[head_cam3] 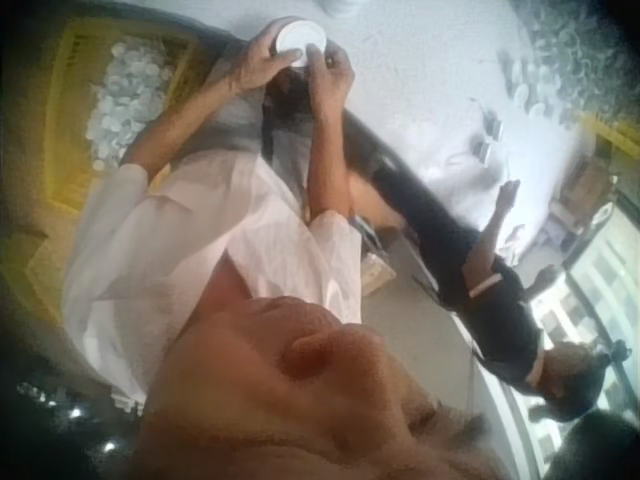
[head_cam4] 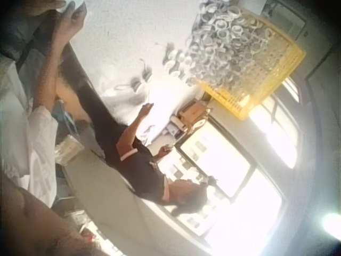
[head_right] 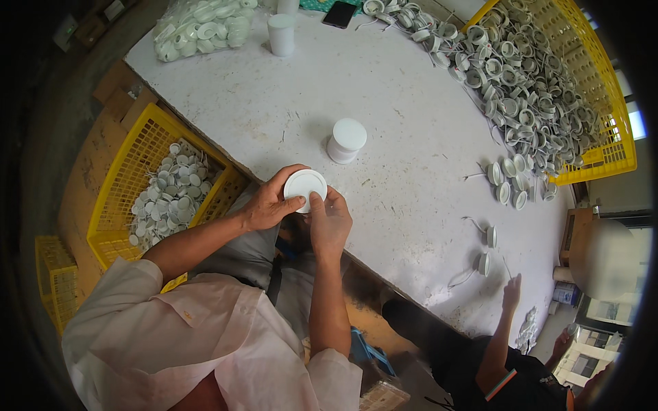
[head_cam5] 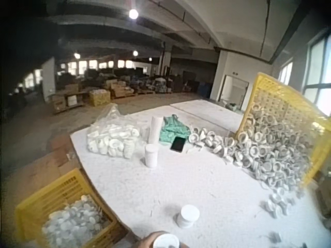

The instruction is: The person unwraps stacks of diffuser caps from plastic wrap and assembles small LED lamps by taking lamp housings from a yellow bin, attaching a diffuser cap onto each housing by hand, and placing the assembled lamps on the table.

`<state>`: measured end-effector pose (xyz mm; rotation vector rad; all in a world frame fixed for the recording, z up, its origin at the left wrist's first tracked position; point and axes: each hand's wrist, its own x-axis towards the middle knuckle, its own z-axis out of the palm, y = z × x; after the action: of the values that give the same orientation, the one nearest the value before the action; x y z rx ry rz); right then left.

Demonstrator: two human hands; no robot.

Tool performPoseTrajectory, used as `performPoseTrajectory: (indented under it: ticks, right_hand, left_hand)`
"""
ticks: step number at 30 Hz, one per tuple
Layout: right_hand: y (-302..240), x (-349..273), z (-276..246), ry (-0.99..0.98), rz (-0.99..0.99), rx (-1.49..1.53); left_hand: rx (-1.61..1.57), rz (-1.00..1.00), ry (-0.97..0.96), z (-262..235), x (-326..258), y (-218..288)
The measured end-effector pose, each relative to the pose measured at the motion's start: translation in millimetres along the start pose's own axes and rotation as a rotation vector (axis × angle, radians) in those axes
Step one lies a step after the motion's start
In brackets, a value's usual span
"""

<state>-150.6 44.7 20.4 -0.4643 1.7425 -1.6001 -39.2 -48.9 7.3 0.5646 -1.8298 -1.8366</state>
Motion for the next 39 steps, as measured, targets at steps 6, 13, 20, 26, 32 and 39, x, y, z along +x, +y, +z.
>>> performPoseTrajectory:
  ticks: [6,13,20,26,32,39]
  right_hand:
    - [2,-3,3,0.028,-0.009,0.059]
    - [9,-6,6,0.069,0.006,0.203]
    - [10,-7,4,0.064,-0.005,0.193]
    - [31,-4,6,0.016,-0.02,0.222]
    - [13,-22,-18,0.055,-0.129,0.1]
    - [16,-14,-267,1.24,-0.548,-1.361]
  left_hand:
    - [0.059,0.03,0.042,2,-3,3]
    - [0.081,0.046,0.064,5,-5,6]
    - [0.042,0.005,0.074,9,-6,1]
    - [0.09,0.053,0.152,5,-8,-7]
    - [-0.095,-0.132,0.257,-17,-28,3]
    - [0.093,-0.513,0.797,-167,-106,-76]
